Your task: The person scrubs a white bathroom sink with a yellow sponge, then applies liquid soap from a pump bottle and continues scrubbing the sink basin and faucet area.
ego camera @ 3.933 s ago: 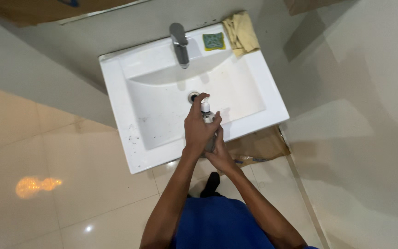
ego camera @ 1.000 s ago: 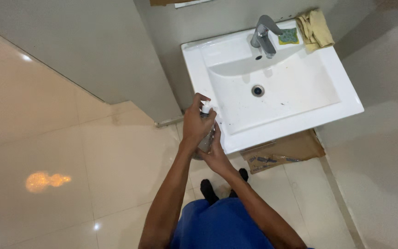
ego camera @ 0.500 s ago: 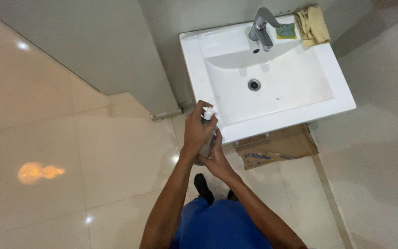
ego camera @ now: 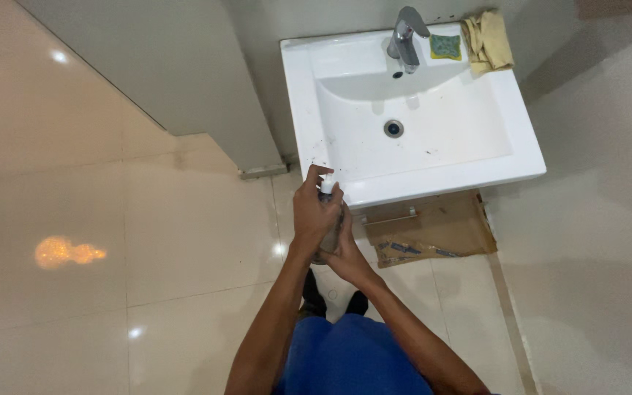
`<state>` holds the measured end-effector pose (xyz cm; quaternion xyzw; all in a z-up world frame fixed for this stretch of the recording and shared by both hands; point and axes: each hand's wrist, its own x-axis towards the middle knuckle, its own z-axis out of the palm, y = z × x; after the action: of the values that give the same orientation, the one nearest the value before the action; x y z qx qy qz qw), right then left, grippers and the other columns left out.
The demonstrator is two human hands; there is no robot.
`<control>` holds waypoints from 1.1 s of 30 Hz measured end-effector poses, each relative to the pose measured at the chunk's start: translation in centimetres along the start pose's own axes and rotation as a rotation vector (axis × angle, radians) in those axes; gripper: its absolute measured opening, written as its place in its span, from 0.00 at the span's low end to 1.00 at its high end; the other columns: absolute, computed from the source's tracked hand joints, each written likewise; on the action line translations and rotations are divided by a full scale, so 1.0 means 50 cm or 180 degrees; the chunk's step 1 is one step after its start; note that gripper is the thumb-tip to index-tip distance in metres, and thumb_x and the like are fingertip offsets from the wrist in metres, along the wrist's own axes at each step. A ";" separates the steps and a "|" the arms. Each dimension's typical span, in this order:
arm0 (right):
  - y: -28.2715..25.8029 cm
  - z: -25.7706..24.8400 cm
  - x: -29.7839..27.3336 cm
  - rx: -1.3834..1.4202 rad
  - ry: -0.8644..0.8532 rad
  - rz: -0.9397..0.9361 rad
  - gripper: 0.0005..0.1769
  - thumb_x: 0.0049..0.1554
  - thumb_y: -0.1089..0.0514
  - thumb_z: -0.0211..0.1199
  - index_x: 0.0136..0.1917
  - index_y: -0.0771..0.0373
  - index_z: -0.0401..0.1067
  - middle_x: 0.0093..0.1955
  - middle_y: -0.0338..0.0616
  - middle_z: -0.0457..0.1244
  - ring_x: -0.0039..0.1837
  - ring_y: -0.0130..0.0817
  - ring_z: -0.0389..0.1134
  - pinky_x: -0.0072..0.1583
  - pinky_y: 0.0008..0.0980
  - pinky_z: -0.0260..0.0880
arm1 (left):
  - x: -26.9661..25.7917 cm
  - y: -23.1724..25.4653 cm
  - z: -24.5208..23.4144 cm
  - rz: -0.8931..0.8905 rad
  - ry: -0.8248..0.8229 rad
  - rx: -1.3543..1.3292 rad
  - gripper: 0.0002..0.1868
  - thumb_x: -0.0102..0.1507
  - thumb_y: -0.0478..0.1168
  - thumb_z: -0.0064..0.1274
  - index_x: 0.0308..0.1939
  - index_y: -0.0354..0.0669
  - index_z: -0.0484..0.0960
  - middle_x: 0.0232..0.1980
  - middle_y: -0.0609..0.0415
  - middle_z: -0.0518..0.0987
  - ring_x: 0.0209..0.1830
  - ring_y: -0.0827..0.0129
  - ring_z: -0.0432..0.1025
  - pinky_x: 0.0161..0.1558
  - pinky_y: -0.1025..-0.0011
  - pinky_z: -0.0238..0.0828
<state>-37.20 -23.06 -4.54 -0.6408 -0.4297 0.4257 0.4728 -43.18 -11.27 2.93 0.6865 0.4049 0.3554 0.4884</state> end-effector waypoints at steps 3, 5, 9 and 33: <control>0.002 -0.023 -0.018 0.0056 -0.0072 0.0354 0.71 0.52 0.57 0.71 0.82 0.52 0.13 0.86 0.58 0.32 0.86 0.50 0.36 0.78 0.49 0.53 | -0.029 0.012 0.020 -0.0011 0.0098 -0.0027 0.17 0.61 0.37 0.57 0.53 0.42 0.77 0.28 0.49 0.78 0.24 0.66 0.74 0.28 0.66 0.70; 0.005 -0.036 -0.032 0.0359 -0.0073 0.0362 0.71 0.52 0.56 0.70 0.81 0.52 0.11 0.85 0.57 0.31 0.85 0.50 0.39 0.76 0.50 0.57 | -0.043 0.018 0.037 0.0083 0.0135 -0.0062 0.17 0.60 0.37 0.57 0.54 0.42 0.77 0.28 0.49 0.77 0.24 0.65 0.74 0.28 0.65 0.70; 0.024 -0.066 -0.066 -0.0371 -0.0022 0.0534 0.70 0.57 0.58 0.73 0.80 0.49 0.10 0.86 0.57 0.28 0.85 0.50 0.32 0.77 0.52 0.49 | -0.067 0.020 0.074 0.0221 0.0007 -0.0067 0.15 0.63 0.38 0.57 0.53 0.41 0.77 0.28 0.50 0.78 0.24 0.68 0.73 0.29 0.67 0.70; 0.075 -0.238 -0.098 0.0188 0.0916 0.0381 0.67 0.58 0.61 0.64 0.78 0.55 0.04 0.83 0.61 0.34 0.83 0.48 0.45 0.75 0.48 0.59 | -0.026 0.077 0.310 0.0400 -0.0986 -0.0501 0.14 0.62 0.38 0.57 0.52 0.41 0.77 0.27 0.49 0.77 0.24 0.68 0.69 0.30 0.69 0.68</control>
<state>-26.63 -31.26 -5.24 -0.7054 -0.3059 0.3694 0.5219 -29.24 -19.13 2.32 0.7166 0.2521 0.3059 0.5739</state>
